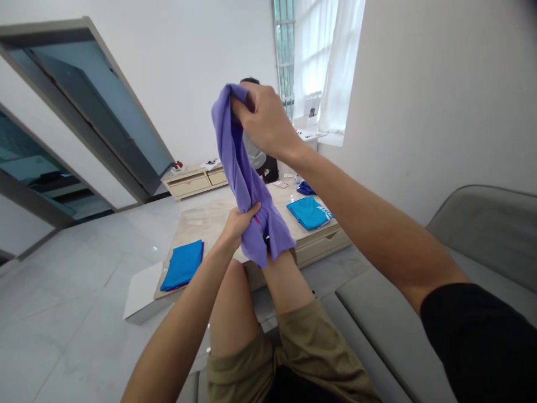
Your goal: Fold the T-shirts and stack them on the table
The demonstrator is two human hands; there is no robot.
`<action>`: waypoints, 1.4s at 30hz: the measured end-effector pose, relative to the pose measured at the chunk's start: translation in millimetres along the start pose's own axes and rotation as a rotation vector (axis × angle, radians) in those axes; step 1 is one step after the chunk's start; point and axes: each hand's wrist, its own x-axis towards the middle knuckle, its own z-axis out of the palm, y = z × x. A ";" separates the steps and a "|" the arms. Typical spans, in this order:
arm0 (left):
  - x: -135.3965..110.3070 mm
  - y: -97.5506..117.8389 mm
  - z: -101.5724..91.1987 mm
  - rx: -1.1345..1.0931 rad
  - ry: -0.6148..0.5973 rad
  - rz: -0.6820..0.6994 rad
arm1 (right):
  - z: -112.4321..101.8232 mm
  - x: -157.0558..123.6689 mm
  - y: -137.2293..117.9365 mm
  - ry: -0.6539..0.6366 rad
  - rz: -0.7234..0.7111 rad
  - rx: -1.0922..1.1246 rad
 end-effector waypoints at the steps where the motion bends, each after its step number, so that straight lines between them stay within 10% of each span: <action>1: 4.8 3.5 0.6 -0.094 0.000 -0.061 | -11.2 -9.3 1.4 0.030 -0.034 -0.056; 7: 8.9 25.0 -36.6 -0.203 0.114 -0.153 | -46.0 -196.5 75.5 0.159 -0.053 -0.250; 10: -1.1 32.6 -45.9 -0.251 0.135 -0.231 | -16.3 -307.5 127.1 -0.109 -0.072 -0.262; 13: -10.9 42.4 -44.0 -0.361 0.142 -0.296 | 29.9 -359.5 160.4 -0.024 0.051 -0.194; 18: -12.3 56.5 -68.5 -0.401 0.137 -0.206 | 60.4 -292.8 185.4 0.086 0.232 -0.034; 24: -17.9 18.3 -150.7 -0.185 0.499 -0.138 | 40.5 -141.2 200.5 0.266 0.298 0.256; 29: -29.6 0.4 -158.4 0.454 0.577 0.371 | 63.4 -72.2 168.9 -0.128 0.263 0.322; 36: 16.9 42.0 -93.7 0.559 -0.011 0.558 | 83.8 -37.3 80.1 -0.265 -0.071 0.188; 42: 42.3 53.4 -91.7 0.371 0.151 0.601 | 44.9 -107.8 123.3 -0.110 0.047 0.128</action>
